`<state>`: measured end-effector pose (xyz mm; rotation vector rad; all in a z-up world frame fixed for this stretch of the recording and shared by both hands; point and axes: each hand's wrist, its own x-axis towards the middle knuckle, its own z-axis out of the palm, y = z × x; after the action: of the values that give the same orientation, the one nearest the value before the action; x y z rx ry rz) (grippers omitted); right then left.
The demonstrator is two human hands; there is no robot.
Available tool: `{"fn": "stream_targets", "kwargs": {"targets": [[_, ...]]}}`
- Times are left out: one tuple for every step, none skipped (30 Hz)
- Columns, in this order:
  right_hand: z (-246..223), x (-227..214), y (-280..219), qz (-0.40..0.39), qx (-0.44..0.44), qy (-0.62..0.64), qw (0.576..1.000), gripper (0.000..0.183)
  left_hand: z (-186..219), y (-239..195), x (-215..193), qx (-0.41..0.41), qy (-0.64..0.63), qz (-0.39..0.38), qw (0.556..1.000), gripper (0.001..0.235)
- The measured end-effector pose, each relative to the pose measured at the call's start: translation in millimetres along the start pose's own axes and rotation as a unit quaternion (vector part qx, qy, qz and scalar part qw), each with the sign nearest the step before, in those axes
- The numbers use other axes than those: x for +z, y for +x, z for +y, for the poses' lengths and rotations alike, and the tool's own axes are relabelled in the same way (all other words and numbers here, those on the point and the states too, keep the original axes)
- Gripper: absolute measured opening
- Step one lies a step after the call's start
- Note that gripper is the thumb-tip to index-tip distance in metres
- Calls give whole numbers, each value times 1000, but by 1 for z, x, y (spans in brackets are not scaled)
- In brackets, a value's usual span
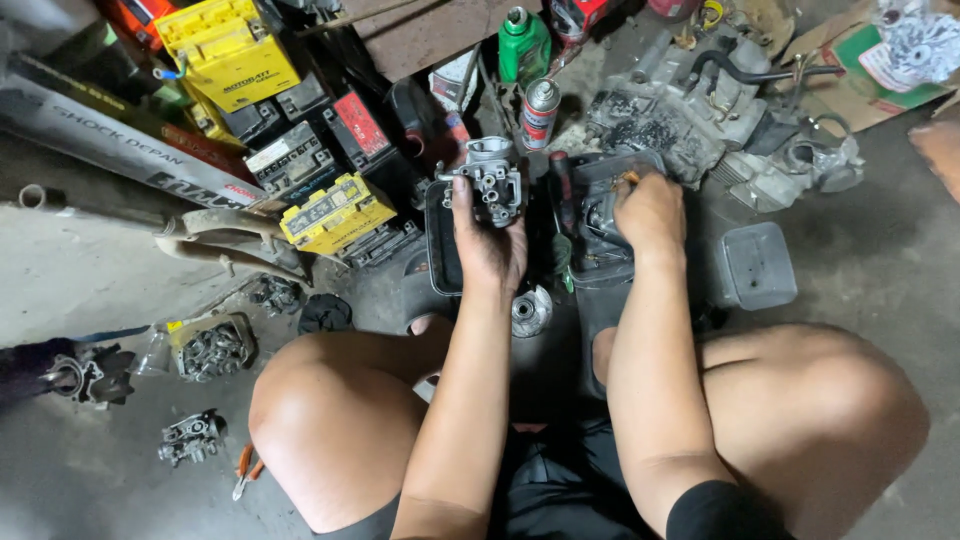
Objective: The person assembles a carburetor by inserting orange gaskets and small metal components into the body. They use a screwdriver to tighten screws and secure the parts in place.
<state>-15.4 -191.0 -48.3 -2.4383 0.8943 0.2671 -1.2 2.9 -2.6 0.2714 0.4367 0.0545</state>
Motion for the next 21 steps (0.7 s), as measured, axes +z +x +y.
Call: {"fn": "stream_targets", "kwargs": {"targets": [[-6,-2,-2,-1,-3,-1,1000,37,1,1,-1,3,-2,1,1000,39],[-12,-4,-4,-6,24,-3,1000,38,1,2,-2,2,-6,2,1000,37],[-18,-7,-6,-9,52,-5,999,40,1,3,-2,0,-11,2,1000,35],[-18,-3,-2,-10,50,-6,999,40,2,4,-3,2,-13,3,1000,35],[-19,0,1,-8,55,-15,998,42,3,5,-4,3,-13,5,1000,34],[-19,4,4,-7,61,-24,998,44,3,6,-5,4,-13,6,1000,34],[-25,1,0,-7,59,-25,998,44,5,6,-4,6,-15,6,1000,34],[-30,-2,-3,-14,72,-31,997,44,6,6,-3,12,-9,5,1000,34],[-36,-5,-6,-22,85,-38,995,45,8,5,-3,18,-3,3,1000,34],[-34,2,-3,-22,83,-40,996,45,10,5,-3,21,-5,4,1000,34],[-33,8,1,-21,90,-47,995,46,12,5,-3,22,0,2,1000,33],[-31,13,6,-20,98,-55,993,47,14,5,-3,23,4,-1,1000,33],[-35,13,3,-19,96,-56,994,47,15,5,-3,24,2,0,1000,33],[-39,13,0,-4,98,-50,994,42,16,4,-3,25,4,-2,1000,32],[-43,13,-3,12,100,-44,994,38,18,4,-3,27,5,-4,1000,32],[-44,13,-3,12,97,-45,994,38,18,7,-8,29,3,-3,1000,32],[-45,13,-3,25,104,-50,993,36,18,9,-12,29,0,3,1000,32],[-45,13,-4,38,110,-55,992,35,18,11,-16,30,-4,9,1000,31],[-42,14,-2,39,110,-56,992,35,19,10,-15,29,-5,9,1000,31],[-39,16,-1,55,115,-46,991,35,21,9,-15,30,-5,9,999,31],[-37,18,2,71,119,-36,990,36,22,9,-14,31,-4,9,999,30]]}}
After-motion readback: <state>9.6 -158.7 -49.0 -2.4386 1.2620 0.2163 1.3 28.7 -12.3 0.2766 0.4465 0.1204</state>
